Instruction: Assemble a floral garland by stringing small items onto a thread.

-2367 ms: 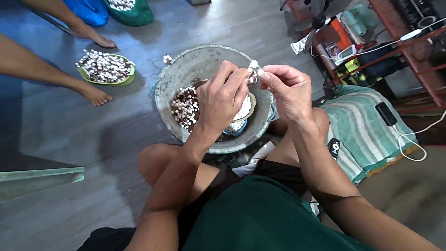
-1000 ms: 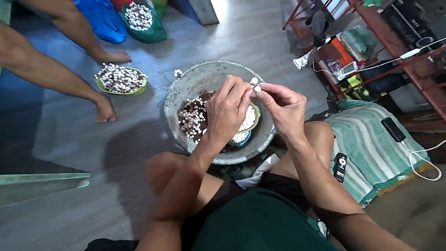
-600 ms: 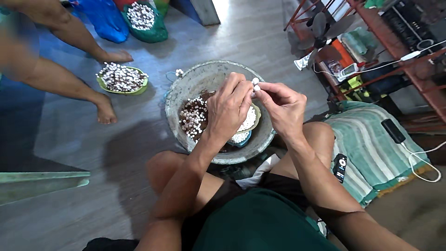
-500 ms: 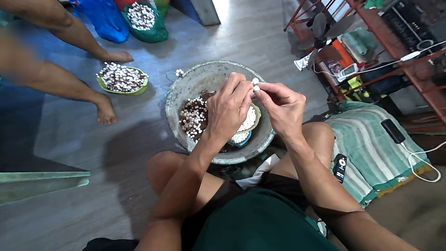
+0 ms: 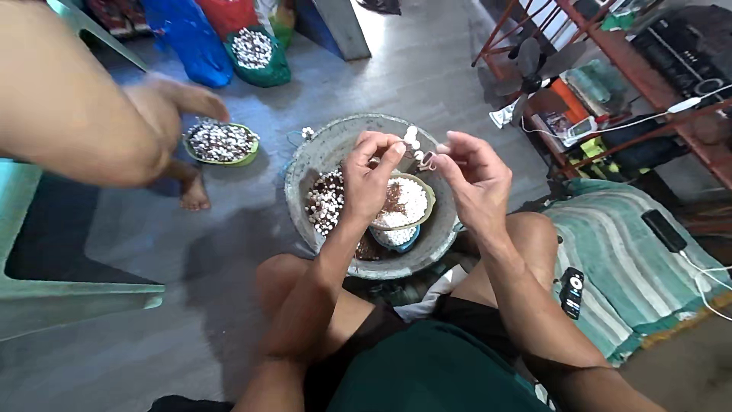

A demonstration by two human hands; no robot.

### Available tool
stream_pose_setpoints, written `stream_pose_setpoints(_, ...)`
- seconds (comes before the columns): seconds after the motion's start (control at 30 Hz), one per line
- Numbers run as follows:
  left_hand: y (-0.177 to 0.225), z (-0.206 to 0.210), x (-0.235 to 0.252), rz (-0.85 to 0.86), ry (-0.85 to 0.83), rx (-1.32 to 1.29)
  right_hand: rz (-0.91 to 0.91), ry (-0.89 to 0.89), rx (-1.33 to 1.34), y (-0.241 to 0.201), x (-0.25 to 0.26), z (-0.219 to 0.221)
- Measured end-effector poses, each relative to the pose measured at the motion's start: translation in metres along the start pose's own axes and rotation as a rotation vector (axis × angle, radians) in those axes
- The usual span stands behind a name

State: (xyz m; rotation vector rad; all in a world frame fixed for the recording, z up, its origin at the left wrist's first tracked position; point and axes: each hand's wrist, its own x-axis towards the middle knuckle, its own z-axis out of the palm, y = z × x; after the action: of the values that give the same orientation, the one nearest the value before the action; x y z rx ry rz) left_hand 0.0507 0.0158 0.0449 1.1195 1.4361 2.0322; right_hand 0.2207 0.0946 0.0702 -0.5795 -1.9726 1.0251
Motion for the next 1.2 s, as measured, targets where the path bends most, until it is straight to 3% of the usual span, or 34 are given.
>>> stream_pose_setpoints(0.13,0.0,0.006,-0.003,-0.275,0.021,-0.419,0.203,-0.074,0.254,0.011,-0.008,0.022)
stream_pose_setpoints(0.27,0.013,0.014,-0.02,-0.343,0.005,-0.419,0.215,-0.054,0.38,0.006,-0.007,0.041)
stream_pose_setpoints(0.73,0.016,0.014,-0.024,-0.27,0.068,-0.368,0.159,-0.007,0.425,0.002,0.0,0.045)
stream_pose_setpoints(0.93,0.021,0.009,-0.021,-0.249,0.058,-0.329,0.325,-0.008,0.637,-0.002,0.003,0.04)
stream_pose_setpoints(1.2,0.008,-0.001,-0.004,0.014,0.119,-0.247,0.403,-0.041,0.782,-0.003,0.004,0.037)
